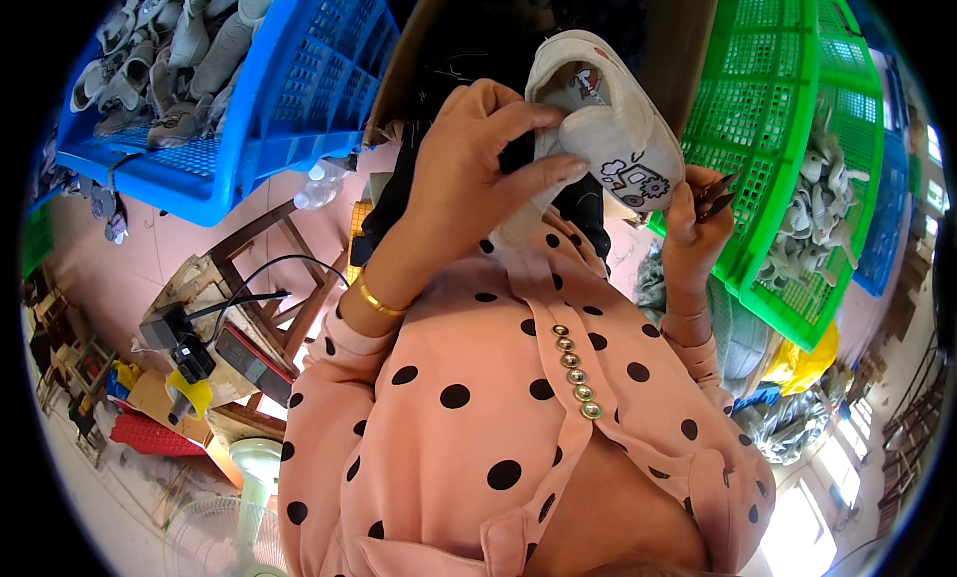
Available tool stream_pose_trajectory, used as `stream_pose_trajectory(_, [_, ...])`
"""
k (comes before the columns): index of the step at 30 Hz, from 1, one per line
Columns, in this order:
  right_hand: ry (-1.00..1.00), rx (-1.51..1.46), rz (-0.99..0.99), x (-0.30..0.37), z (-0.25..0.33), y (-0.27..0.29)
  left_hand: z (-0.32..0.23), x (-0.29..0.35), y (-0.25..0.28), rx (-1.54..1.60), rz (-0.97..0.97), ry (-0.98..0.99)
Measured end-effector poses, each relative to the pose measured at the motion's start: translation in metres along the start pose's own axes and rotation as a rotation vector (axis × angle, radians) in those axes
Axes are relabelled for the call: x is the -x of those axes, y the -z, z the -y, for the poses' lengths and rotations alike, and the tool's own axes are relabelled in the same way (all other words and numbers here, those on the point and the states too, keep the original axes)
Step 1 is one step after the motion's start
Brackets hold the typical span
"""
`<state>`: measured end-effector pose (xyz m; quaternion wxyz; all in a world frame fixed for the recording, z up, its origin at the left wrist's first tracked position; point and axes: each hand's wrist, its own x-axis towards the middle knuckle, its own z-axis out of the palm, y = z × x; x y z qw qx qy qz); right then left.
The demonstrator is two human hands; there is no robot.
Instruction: The person sits on the floor and uses scissors to trim excess fabric and threads from the edges of small white slippers. They handle the slippers one at a time, turning them over to access different sides, and place the finished items into a blue crate.
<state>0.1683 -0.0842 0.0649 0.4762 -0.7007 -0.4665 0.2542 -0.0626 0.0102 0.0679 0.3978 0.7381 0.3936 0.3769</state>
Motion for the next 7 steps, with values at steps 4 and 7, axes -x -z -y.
stream_pose_trajectory(4, [0.17,0.117,-0.036,-0.007,0.002,0.003,0.009,-0.007,0.004,0.037,-0.019,-0.086])
stream_pose_trajectory(7, [0.226,0.093,-0.092,-0.016,0.005,0.002,0.007,-0.012,0.014,0.211,-0.065,-0.142])
